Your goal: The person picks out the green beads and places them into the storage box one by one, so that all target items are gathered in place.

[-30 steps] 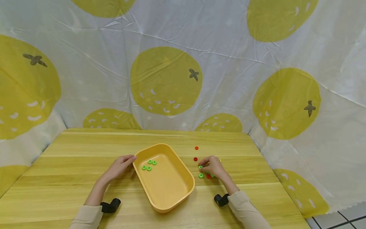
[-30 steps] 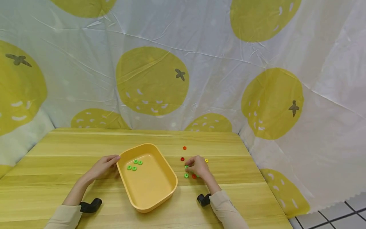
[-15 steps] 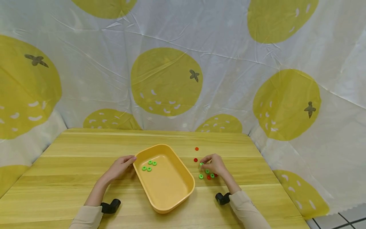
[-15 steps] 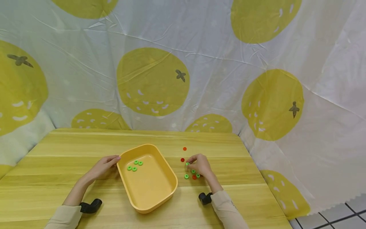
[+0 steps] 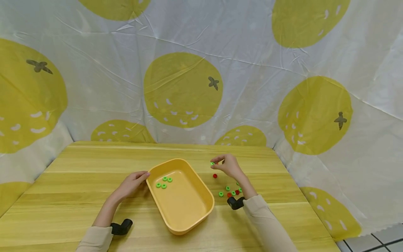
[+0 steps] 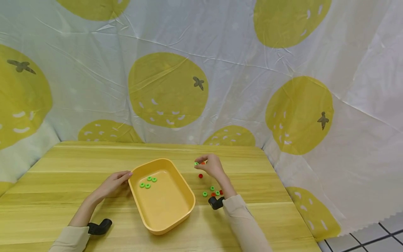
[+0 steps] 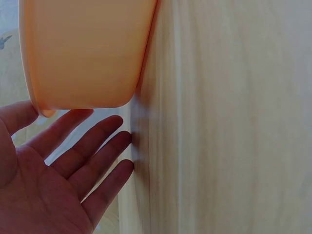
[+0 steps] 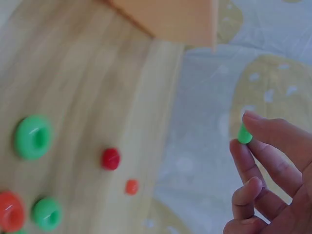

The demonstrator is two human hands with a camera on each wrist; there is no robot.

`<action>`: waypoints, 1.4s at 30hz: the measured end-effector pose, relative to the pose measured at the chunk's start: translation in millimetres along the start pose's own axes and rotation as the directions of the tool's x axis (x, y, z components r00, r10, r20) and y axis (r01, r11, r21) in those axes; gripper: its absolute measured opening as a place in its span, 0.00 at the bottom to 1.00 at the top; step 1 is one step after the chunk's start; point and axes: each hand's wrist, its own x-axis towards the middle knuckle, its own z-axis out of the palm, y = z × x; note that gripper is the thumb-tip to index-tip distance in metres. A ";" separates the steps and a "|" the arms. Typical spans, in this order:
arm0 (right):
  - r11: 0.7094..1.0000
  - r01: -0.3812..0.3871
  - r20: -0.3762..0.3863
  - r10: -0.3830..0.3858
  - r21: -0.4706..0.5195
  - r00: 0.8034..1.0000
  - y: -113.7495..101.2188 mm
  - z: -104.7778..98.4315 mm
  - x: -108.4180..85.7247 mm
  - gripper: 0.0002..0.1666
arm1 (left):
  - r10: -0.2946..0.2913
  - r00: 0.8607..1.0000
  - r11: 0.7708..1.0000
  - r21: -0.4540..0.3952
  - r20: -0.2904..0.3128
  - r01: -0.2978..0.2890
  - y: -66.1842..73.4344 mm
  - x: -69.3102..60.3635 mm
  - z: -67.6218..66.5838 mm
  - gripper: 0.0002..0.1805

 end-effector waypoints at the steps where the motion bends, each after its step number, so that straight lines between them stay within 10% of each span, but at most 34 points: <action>1: 1.000 0.016 0.002 -0.016 -0.002 1.000 -5.7 0.2 2.9 0.09 | -0.002 1.000 1.000 -0.001 -0.002 0.002 0.1 0.0 -0.1 0.32; 20: 0.986 0.162 0.143 -0.167 0.048 0.975 -87.3 51.4 37.2 0.09 | 0.015 1.000 1.000 0.024 -0.017 -0.014 -0.4 -1.3 1.1 0.30; 42: 0.894 0.246 0.422 -0.072 -0.375 0.904 -93.7 122.1 27.5 0.08 | -0.016 1.000 1.000 0.019 -0.021 0.017 -0.4 0.5 0.4 0.34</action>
